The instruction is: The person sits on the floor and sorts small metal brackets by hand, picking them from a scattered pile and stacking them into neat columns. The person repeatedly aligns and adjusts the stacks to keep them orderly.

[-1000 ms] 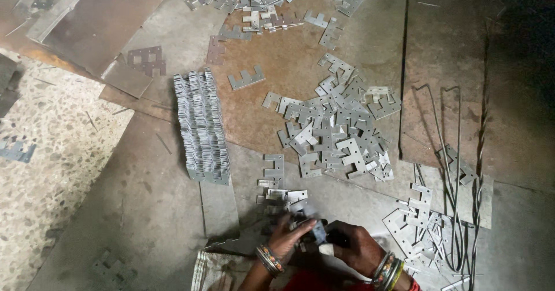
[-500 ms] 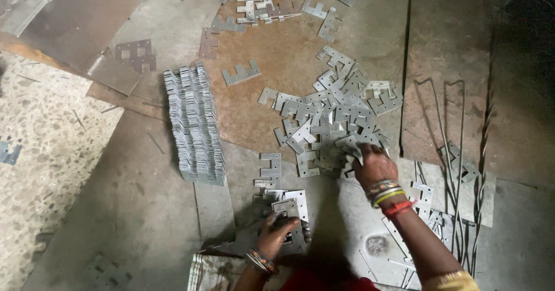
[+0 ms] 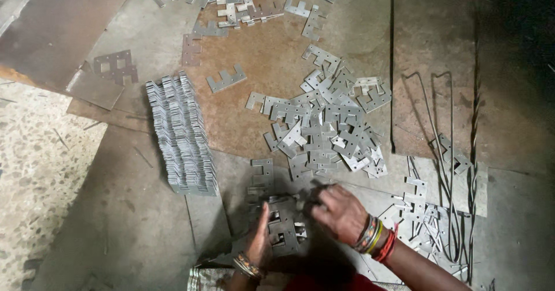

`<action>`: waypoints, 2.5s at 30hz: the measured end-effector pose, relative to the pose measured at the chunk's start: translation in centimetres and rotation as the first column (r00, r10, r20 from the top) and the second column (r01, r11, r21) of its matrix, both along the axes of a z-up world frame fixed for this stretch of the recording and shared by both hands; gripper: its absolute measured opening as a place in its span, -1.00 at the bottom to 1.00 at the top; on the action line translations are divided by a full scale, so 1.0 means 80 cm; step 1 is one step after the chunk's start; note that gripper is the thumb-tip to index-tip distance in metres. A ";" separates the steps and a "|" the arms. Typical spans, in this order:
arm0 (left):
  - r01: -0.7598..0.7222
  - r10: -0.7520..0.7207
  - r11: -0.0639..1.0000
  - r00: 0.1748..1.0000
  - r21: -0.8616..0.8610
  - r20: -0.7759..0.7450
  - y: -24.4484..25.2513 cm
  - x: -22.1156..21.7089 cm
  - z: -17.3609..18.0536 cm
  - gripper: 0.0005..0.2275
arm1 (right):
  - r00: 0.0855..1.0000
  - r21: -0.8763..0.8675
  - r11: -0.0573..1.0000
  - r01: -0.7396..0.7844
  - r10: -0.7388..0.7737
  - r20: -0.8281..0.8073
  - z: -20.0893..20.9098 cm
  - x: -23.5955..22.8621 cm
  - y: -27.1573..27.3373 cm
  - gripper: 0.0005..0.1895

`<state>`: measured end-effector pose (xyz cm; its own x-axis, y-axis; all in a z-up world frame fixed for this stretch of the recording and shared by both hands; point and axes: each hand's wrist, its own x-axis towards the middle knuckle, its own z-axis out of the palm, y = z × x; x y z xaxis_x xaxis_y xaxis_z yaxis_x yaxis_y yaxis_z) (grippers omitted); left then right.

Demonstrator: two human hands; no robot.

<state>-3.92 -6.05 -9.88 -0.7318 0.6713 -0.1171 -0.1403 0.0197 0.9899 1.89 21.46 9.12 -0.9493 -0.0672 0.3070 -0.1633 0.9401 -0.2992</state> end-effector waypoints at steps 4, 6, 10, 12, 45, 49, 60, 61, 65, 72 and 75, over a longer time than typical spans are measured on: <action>0.059 -0.076 0.995 0.972 0.080 0.222 -0.007 0.000 -0.018 -0.58 | 0.935 0.048 0.994 0.093 -0.104 0.340 -0.008 -0.017 0.045 -0.42; 0.109 -0.146 0.986 0.925 0.124 0.350 -0.004 -0.004 -0.010 -0.58 | 0.917 0.367 0.921 0.129 -0.252 0.309 -0.017 -0.044 0.101 -0.28; 0.001 0.049 0.994 0.881 -0.106 0.470 0.006 -0.006 0.029 -0.61 | 0.916 0.425 0.905 -0.010 -0.163 0.367 -0.041 -0.067 0.172 -0.30; -0.030 0.122 0.974 0.902 -0.223 0.414 0.011 -0.009 0.047 -0.63 | 0.868 0.390 0.920 -0.036 -0.165 0.469 -0.049 -0.064 0.181 -0.24; -0.338 0.209 0.941 0.538 -0.018 0.816 0.033 0.016 0.072 -0.49 | 0.711 -0.370 0.818 0.441 -0.066 0.700 0.017 0.013 0.067 -0.65; -0.142 0.055 0.989 0.616 0.043 0.786 0.041 0.013 0.099 -0.49 | 0.845 -0.126 0.899 0.419 -0.335 0.417 -0.007 0.005 0.087 -0.49; -0.155 0.100 0.988 0.694 0.013 0.713 0.012 0.029 -0.018 -0.39 | 0.669 -0.012 0.754 0.657 -0.575 0.471 -0.054 0.015 0.131 -0.71; -0.129 0.036 0.988 0.712 0.080 0.701 0.012 0.027 -0.018 -0.42 | 0.682 -0.036 0.759 0.650 -0.562 0.468 -0.051 0.020 0.127 -0.78; -0.006 -0.027 0.998 0.886 0.070 0.463 0.023 0.023 0.020 -0.59 | 0.718 -0.348 0.689 0.636 -0.362 0.594 -0.032 0.038 0.097 -0.78; -0.156 0.162 0.985 0.709 -0.071 0.686 0.054 0.020 0.143 -0.70 | 0.788 -0.789 0.021 0.614 0.047 0.614 0.042 0.033 0.045 -0.71; -0.140 0.123 0.989 0.605 -0.047 0.787 0.055 0.010 0.159 -0.60 | 0.955 -0.813 0.509 0.282 -0.067 0.290 0.067 0.041 0.008 -0.65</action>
<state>-3.08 -1.67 2.87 -0.4447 0.5836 -0.6795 -0.8637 -0.0786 0.4978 5.19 22.13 14.44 -0.9539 0.2929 -0.0652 0.1373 0.2329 -0.9628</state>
